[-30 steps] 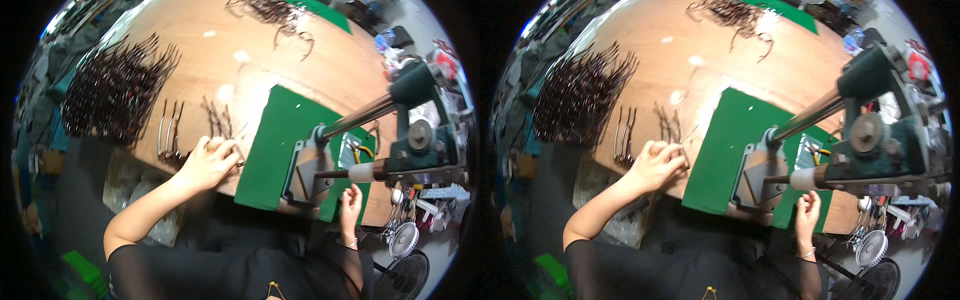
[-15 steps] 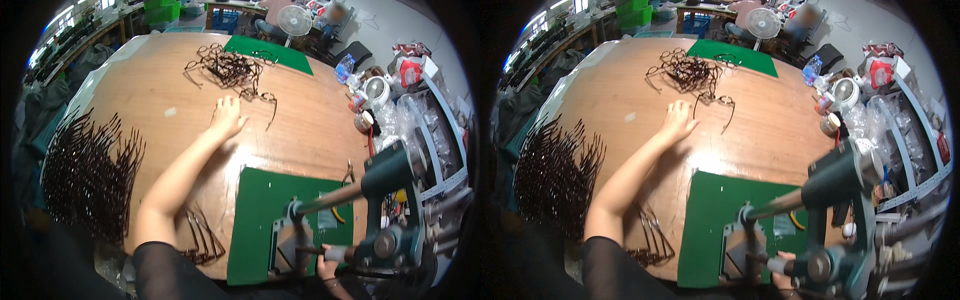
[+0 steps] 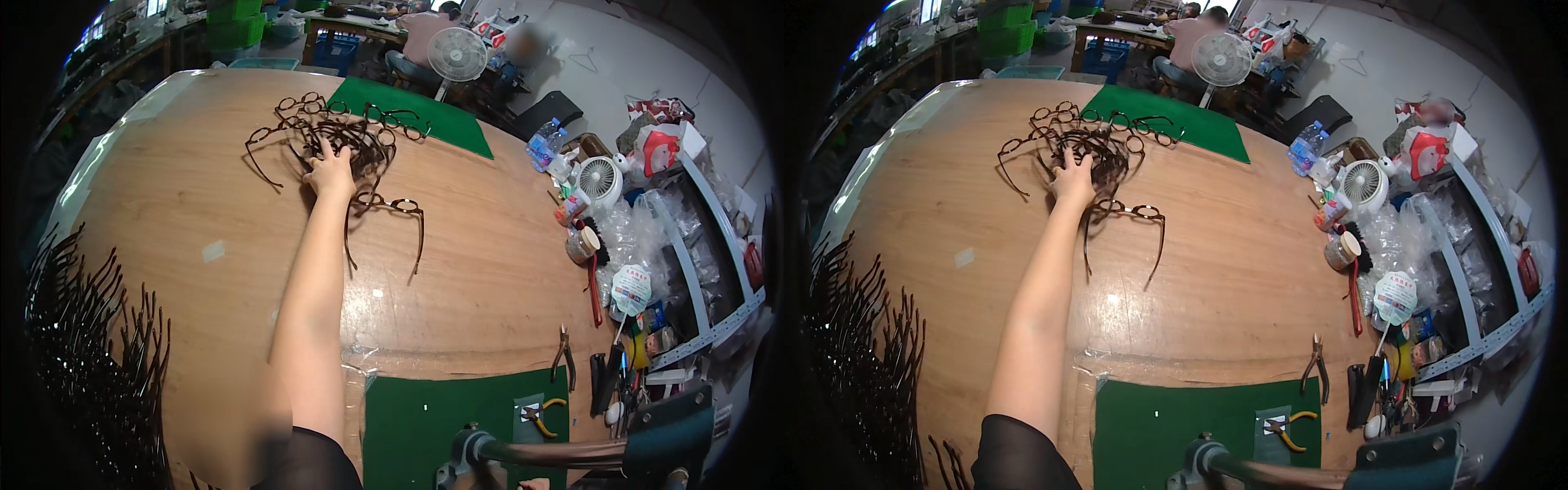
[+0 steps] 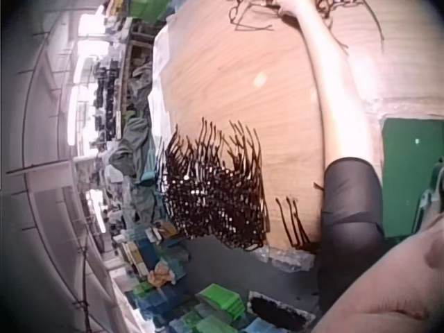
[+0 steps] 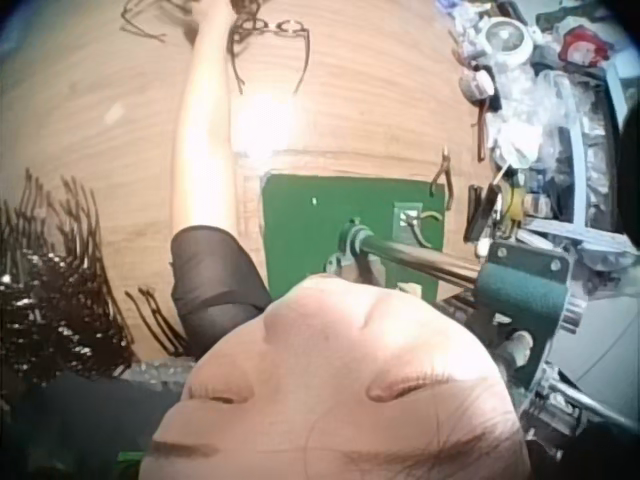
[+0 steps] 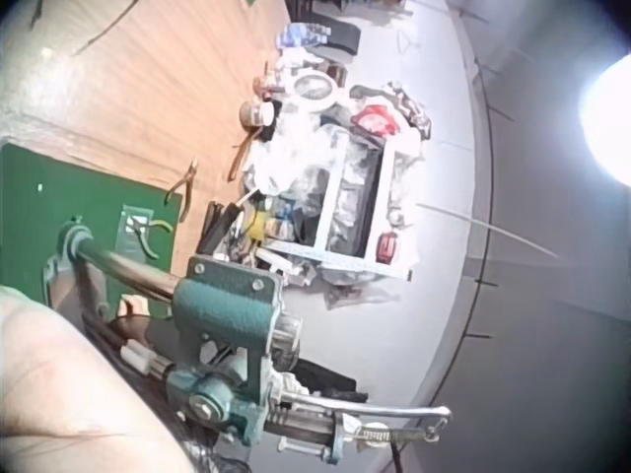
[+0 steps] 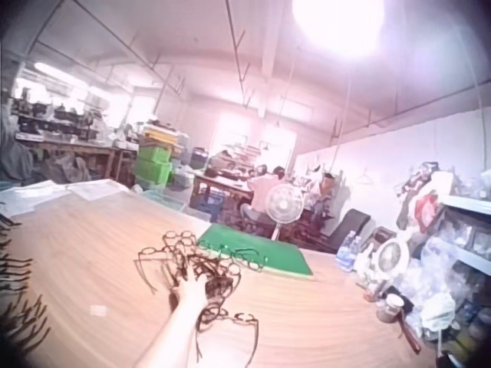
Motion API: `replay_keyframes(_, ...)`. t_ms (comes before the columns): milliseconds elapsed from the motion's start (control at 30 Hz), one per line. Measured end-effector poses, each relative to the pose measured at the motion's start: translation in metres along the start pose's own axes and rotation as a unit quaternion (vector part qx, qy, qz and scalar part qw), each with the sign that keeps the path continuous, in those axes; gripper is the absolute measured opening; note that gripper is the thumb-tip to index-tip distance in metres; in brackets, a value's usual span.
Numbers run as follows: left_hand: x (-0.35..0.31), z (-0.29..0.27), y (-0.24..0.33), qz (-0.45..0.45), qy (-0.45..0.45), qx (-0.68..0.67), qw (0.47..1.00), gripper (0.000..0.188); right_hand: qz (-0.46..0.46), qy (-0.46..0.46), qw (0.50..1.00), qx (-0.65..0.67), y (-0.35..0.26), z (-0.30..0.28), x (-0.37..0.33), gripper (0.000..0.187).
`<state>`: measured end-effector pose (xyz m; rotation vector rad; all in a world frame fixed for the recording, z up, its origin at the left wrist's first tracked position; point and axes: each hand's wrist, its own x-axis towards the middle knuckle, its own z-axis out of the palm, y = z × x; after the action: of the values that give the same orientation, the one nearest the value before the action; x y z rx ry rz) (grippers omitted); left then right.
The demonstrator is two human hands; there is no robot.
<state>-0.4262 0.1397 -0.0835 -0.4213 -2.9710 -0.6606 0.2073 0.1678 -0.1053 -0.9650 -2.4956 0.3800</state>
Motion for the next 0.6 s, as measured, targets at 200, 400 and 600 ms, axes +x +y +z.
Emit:
replay_keyframes(200, -0.062, 0.004, -0.018, 0.183, 0.054, 0.037, 0.981, 0.035, -0.099, -0.007, 0.994, 0.039, 0.063, -0.003, -0.014, 0.014)
replay_keyframes(400, -0.202, -0.025, -0.017, 0.288, -0.034, 0.041, 0.956, 0.044, -0.172, -0.006, 0.985, -0.005, 0.031, -0.023, -0.013, 0.018)
replay_keyframes(600, -0.297, -0.065, -0.026, 0.306, -0.158, 0.014, 0.939, 0.055, -0.123, 0.028, 0.989, 0.082, 0.021, -0.024, -0.008, 0.008)
